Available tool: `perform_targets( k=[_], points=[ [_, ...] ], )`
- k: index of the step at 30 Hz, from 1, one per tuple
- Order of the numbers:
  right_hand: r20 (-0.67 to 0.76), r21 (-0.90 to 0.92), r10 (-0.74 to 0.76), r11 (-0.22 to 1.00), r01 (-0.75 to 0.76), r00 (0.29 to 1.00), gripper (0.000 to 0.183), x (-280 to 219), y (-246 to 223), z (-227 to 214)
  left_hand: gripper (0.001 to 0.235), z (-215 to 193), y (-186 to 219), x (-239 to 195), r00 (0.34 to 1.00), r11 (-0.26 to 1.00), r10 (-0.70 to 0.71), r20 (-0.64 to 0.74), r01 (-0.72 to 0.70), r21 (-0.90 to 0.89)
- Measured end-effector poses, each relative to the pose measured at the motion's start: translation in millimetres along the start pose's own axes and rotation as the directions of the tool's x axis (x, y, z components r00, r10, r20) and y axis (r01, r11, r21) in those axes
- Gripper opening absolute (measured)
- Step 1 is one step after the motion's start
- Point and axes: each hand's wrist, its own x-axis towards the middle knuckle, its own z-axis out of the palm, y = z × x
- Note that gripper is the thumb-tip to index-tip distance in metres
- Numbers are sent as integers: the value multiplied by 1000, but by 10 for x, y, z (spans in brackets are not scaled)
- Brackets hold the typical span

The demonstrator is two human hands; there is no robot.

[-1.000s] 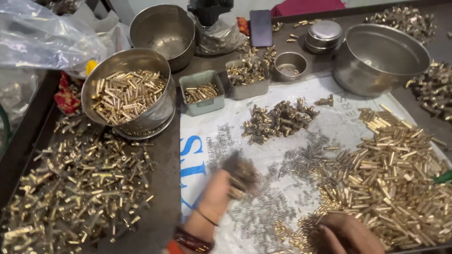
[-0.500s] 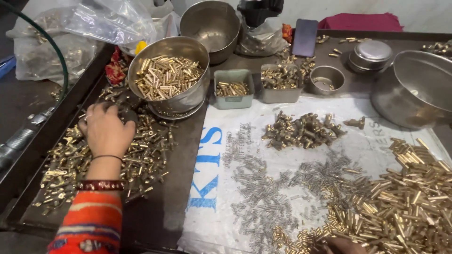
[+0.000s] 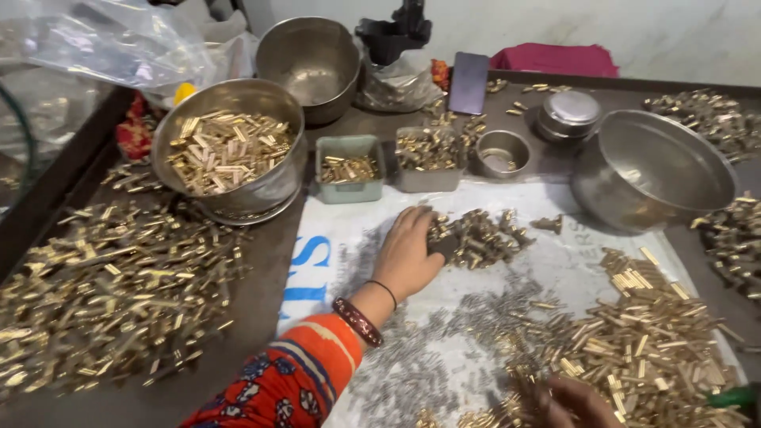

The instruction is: Assembling small brass industrial fittings at a workbench.

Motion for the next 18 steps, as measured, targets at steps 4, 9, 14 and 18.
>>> perform_targets(
  k=[4, 9, 14, 18],
  points=[
    [-201, 3, -5, 1000, 6, 980, 49, 649, -1971, -787, 65, 303, -260, 235, 971, 957, -233, 56, 239, -164],
    [-307, 169, 19, 985, 35, 952, 52, 2197, -1928, -860, 63, 357, -379, 393, 920, 875, -358, 160, 391, -286],
    [-134, 145, 26, 989, -7, 991, 63, 2561, -2201, -155, 51, 32, 24, 514, 811, 683, -486, 326, 585, -437],
    [115, 315, 69, 943, -102, 991, 68, 2063, -2766, 44, 51, 361, -272, 431, 878, 806, -436, 196, 478, -349]
  ],
)
